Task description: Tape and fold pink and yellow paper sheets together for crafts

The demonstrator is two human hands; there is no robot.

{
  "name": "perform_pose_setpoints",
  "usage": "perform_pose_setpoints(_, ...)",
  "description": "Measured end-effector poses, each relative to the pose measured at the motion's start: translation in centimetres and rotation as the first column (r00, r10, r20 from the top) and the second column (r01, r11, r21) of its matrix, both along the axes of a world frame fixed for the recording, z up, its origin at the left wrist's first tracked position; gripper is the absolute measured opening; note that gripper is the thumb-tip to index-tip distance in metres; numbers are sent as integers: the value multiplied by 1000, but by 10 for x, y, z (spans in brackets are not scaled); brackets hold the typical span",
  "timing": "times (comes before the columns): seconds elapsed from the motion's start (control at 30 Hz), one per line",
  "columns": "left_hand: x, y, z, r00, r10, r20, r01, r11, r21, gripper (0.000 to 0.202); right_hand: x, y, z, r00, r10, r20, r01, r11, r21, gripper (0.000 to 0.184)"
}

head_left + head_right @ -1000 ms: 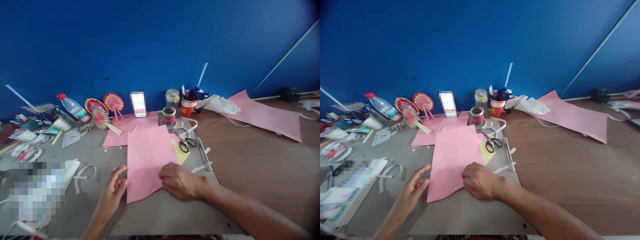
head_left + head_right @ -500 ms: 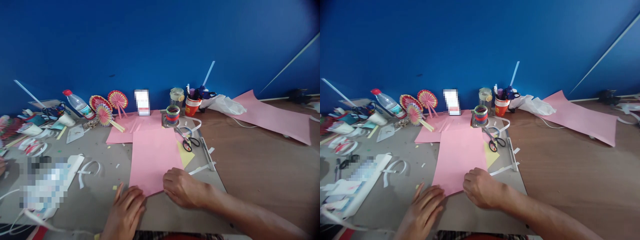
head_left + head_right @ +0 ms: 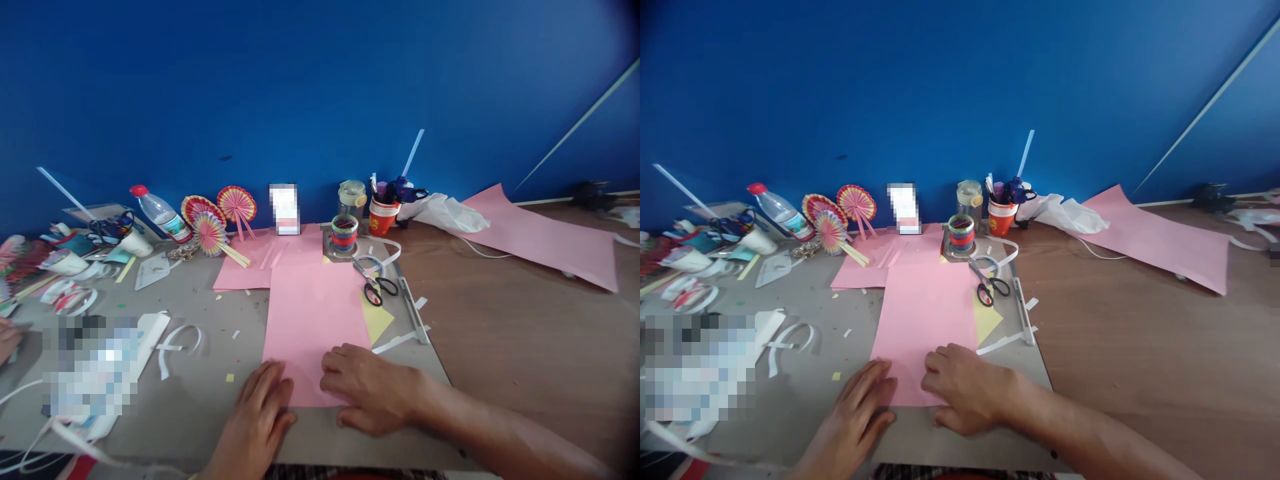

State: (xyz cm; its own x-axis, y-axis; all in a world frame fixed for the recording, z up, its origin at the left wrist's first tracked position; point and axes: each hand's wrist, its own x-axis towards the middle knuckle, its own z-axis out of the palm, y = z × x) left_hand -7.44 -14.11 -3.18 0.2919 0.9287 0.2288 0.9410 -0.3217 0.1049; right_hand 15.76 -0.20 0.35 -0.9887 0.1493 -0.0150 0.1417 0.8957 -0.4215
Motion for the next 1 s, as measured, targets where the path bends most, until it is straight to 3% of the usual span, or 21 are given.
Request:
perform_pose_setpoints(0.13,-3,2,0,1000,-17,6,17,999,-33,29,2,2,-1,995,77,-70,-87,985,-151,30)
perform_pose_setpoints(0.23,-12,4,1,999,23,32,-20,998,-68,22,3,7,-3,987,3,-164,-34,982,-184,24)
perform_pose_setpoints(0.43,-53,12,-2,984,154,90,-147,986,-82,17,6,18,-7,960,-235,-150,228,972,-61,23)
perform_pose_setpoints(0.6,-79,19,-8,980,178,91,-175,984,-45,23,5,19,-5,976,-213,-51,214,976,26,26)
perform_pose_setpoints(0.77,-76,23,-16,978,193,77,-196,980,33,27,3,16,-4,983,-183,-26,184,982,45,27)
perform_pose_setpoints(1.0,-69,17,-17,969,232,87,-235,972,28,32,2,16,-7,980,-197,-22,198,980,36,27)
